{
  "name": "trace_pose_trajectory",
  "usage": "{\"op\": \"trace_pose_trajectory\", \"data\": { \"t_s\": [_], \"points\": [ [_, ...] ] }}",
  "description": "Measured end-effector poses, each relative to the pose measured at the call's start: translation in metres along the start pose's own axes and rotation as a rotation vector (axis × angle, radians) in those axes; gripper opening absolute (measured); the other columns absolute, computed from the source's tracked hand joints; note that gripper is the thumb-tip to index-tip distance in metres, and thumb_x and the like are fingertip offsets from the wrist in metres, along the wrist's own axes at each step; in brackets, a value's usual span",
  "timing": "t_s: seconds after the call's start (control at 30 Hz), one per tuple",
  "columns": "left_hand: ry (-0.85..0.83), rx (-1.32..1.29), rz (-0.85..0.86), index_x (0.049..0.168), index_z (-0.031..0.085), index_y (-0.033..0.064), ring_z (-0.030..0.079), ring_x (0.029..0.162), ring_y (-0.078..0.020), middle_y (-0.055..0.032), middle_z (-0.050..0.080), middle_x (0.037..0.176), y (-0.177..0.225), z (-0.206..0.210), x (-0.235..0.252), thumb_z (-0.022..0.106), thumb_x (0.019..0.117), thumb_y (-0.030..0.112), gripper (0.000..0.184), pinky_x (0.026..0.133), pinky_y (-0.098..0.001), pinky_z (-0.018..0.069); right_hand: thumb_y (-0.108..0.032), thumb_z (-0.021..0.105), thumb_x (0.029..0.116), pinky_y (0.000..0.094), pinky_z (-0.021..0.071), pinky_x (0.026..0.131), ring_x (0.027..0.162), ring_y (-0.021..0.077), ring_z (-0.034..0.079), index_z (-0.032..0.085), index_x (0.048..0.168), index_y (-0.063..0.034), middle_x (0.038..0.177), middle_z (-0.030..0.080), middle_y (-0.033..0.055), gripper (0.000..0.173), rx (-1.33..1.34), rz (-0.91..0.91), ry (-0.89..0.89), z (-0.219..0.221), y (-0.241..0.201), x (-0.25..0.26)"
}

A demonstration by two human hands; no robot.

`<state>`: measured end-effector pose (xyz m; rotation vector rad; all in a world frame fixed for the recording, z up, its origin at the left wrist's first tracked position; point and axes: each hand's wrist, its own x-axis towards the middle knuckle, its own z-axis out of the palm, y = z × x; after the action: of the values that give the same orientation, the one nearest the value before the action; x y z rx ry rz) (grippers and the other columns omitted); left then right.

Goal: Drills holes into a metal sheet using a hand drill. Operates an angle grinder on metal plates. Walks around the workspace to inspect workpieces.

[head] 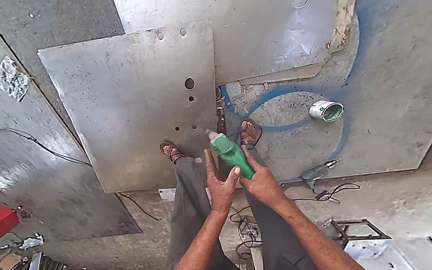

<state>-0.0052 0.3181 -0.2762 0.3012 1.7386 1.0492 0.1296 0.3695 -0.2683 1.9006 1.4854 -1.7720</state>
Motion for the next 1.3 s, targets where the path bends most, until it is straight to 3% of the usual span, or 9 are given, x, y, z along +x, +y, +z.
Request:
{"op": "trace_pose_trajectory", "data": {
  "t_s": [0.07,0.13,0.2,0.37,0.47,0.6,0.67,0.97,1.3],
  "points": [
    [-0.091,0.028,-0.009,0.159,0.023,-0.0067,0.036,0.151,-0.0275,-0.0249,0.029,0.164,0.001,0.006,-0.024,0.077,0.0887,0.031,0.096,0.119,-0.0385,0.0417,-0.015,0.073,0.0805,0.0377,0.0624,0.073,0.085,0.0149,0.071,0.031,0.163,-0.0214,0.119,0.071,0.0045,0.093,0.202,0.098,0.085,-0.034,0.017,-0.008],
    [-0.168,0.093,-0.049,0.156,0.031,-0.0078,0.044,0.146,-0.0284,-0.0240,0.041,0.159,-0.003,0.003,-0.049,0.072,0.0925,0.020,0.080,0.117,-0.0393,0.0449,-0.010,0.072,0.0830,0.0359,0.0622,0.057,0.069,0.0192,0.071,0.028,0.164,-0.0208,0.113,0.074,0.0049,0.093,0.440,0.147,0.203,-0.065,0.042,-0.021],
    [-0.209,0.167,-0.056,0.154,0.034,-0.0079,0.049,0.142,-0.0290,-0.0224,0.048,0.154,-0.007,-0.005,-0.062,0.068,0.0950,0.017,0.072,0.116,-0.0403,0.0457,-0.006,0.070,0.0859,0.0377,0.0606,0.052,0.061,0.0244,0.068,0.029,0.163,-0.0225,0.108,0.073,0.0103,0.089,0.626,0.153,0.335,-0.101,0.069,-0.025],
    [-0.184,0.330,-0.089,0.152,0.039,-0.0076,0.055,0.137,-0.0264,-0.0201,0.054,0.149,-0.008,-0.036,-0.083,0.066,0.0959,0.016,0.066,0.113,-0.0385,0.0486,-0.009,0.066,0.0912,0.0345,0.0552,0.048,0.059,0.0193,0.063,0.043,0.149,-0.0204,0.112,0.071,0.0080,0.063,0.753,0.233,0.638,-0.186,0.127,-0.037],
    [-0.157,0.393,-0.107,0.151,0.041,-0.0060,0.057,0.134,-0.0247,-0.0189,0.057,0.146,-0.008,-0.046,-0.084,0.065,0.0965,0.014,0.064,0.111,-0.0373,0.0504,-0.007,0.065,0.0880,0.0317,0.0560,0.046,0.058,0.0173,0.065,0.043,0.148,-0.0155,0.104,0.071,0.0076,0.064,0.809,0.263,0.814,-0.232,0.163,-0.028],
    [-0.169,0.462,-0.105,0.151,0.040,-0.0070,0.058,0.133,-0.0239,-0.0198,0.058,0.144,-0.005,-0.043,-0.078,0.065,0.0971,0.014,0.063,0.111,-0.0363,0.0493,-0.006,0.066,0.0852,0.0348,0.0570,0.047,0.058,0.0189,0.064,0.034,0.154,-0.0199,0.104,0.068,0.0076,0.077,0.908,0.297,0.928,-0.276,0.215,-0.011],
    [-0.184,0.495,-0.116,0.152,0.039,-0.0065,0.058,0.133,-0.0234,-0.0192,0.058,0.144,-0.003,-0.037,-0.074,0.064,0.0973,0.015,0.064,0.112,-0.0361,0.0489,-0.007,0.065,0.0851,0.0353,0.0570,0.047,0.058,0.0195,0.065,0.036,0.151,-0.0189,0.103,0.069,0.0079,0.073,0.971,0.311,0.958,-0.293,0.236,0.000],
    [-0.219,0.598,-0.200,0.151,0.042,-0.0041,0.061,0.130,-0.0221,-0.0176,0.059,0.144,-0.009,-0.027,-0.071,0.066,0.0964,0.014,0.062,0.107,-0.0363,0.0528,-0.009,0.063,0.0894,0.0344,0.0554,0.050,0.060,0.0199,0.064,0.047,0.132,-0.0085,0.092,0.068,0.0114,0.045,1.262,0.404,1.037,-0.311,0.284,0.056],
    [-0.187,0.610,-0.285,0.151,0.042,-0.0034,0.063,0.127,-0.0206,-0.0166,0.061,0.142,-0.015,-0.044,-0.070,0.065,0.0977,0.013,0.061,0.106,-0.0359,0.0533,-0.009,0.063,0.0901,0.0343,0.0561,0.050,0.059,0.0201,0.064,0.044,0.136,-0.0090,0.094,0.068,0.0114,0.050,1.230,0.407,1.044,-0.305,0.288,0.065]
  ]
}}
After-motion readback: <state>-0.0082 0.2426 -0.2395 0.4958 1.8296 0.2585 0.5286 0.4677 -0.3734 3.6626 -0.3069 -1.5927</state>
